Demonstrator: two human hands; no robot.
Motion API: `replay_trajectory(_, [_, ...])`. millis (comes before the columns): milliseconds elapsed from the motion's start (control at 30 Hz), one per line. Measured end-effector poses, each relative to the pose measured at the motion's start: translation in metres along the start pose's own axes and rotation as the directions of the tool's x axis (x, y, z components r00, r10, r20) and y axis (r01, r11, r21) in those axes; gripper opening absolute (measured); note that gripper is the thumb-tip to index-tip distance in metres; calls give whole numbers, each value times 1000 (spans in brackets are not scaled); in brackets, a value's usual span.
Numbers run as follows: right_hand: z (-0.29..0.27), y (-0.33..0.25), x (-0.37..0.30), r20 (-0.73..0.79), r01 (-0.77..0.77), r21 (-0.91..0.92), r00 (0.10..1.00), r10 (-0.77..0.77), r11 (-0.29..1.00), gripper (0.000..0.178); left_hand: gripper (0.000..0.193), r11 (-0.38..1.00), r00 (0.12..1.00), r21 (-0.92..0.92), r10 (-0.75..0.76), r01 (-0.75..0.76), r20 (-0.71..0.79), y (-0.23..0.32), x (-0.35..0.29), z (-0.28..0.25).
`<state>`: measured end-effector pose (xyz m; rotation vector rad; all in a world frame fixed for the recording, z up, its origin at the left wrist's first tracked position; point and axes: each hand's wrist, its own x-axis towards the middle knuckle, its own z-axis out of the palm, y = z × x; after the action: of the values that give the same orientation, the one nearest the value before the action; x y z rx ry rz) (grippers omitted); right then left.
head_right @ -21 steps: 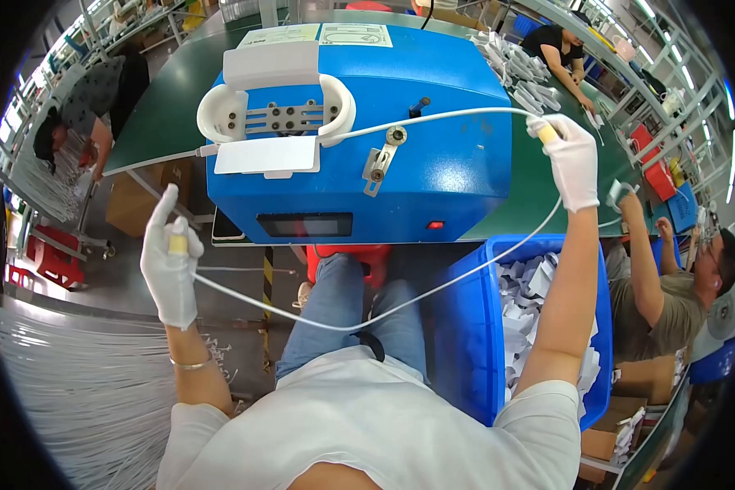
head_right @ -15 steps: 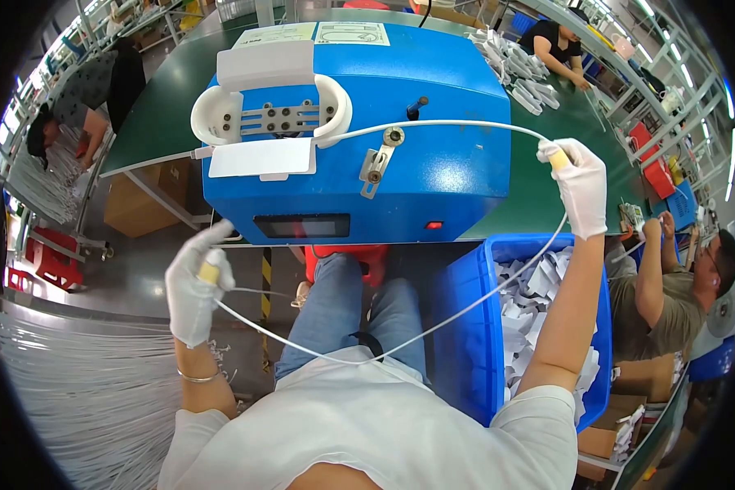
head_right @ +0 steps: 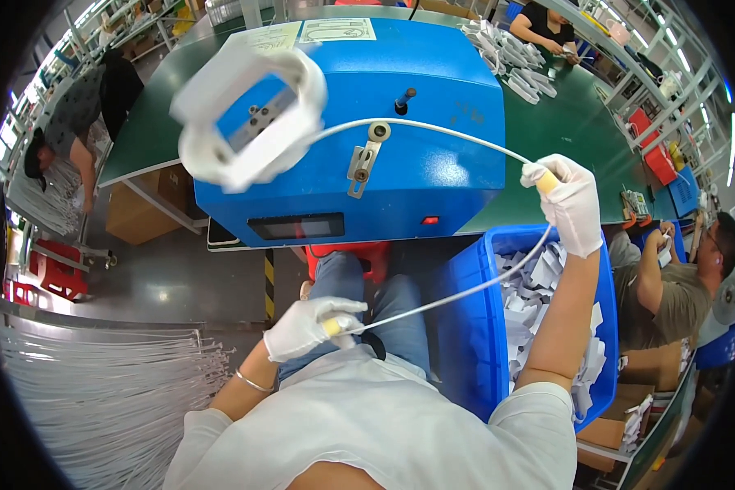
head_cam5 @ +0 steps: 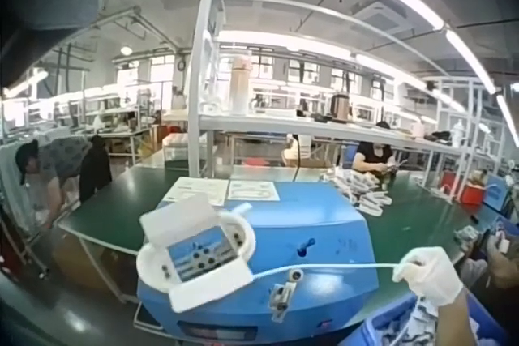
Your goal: Insert electrical cables into a processing machine and organize them into a storage bin.
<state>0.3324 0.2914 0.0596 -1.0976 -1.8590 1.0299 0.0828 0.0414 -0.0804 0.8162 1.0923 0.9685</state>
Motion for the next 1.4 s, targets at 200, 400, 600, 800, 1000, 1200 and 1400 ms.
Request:
replay_trajectory(200, [33, -37, -7, 192, 3, 102, 981, -22, 995, 9, 37, 991, 995, 115, 63, -72, 80, -42, 23, 2])
replay_trajectory(400, [35, -59, -3, 206, -21, 180, 978, -16, 983, 10, 37, 956, 998, 289, 61, -48, -34, -55, 15, -14])
replay_trajectory(600, [17, -68, -14, 204, -105, 180, 977, 67, 978, 11, 32, 916, 997, 393, -79, 81, -22, -41, 6, -3])
replay_trajectory(800, [-1, -62, -21, 178, -22, 260, 984, -26, 965, 11, 30, 893, 994, 449, -34, -19, 108, -20, 22, 26])
replay_trajectory(1000, [34, -93, -24, 278, -13, 220, 959, -50, 975, 26, 38, 784, 949, 539, 205, -306, 241, 54, 18, 40])
replay_trajectory(1200, [50, -104, 8, 197, 635, -231, 772, -604, 737, 11, 40, 409, 882, 785, 286, -465, 374, 186, -49, 5])
replay_trajectory(1400, [64, -119, 89, 185, 767, -555, 492, -851, 322, 8, 22, 336, 710, 908, 701, -252, -62, 294, -74, -27])
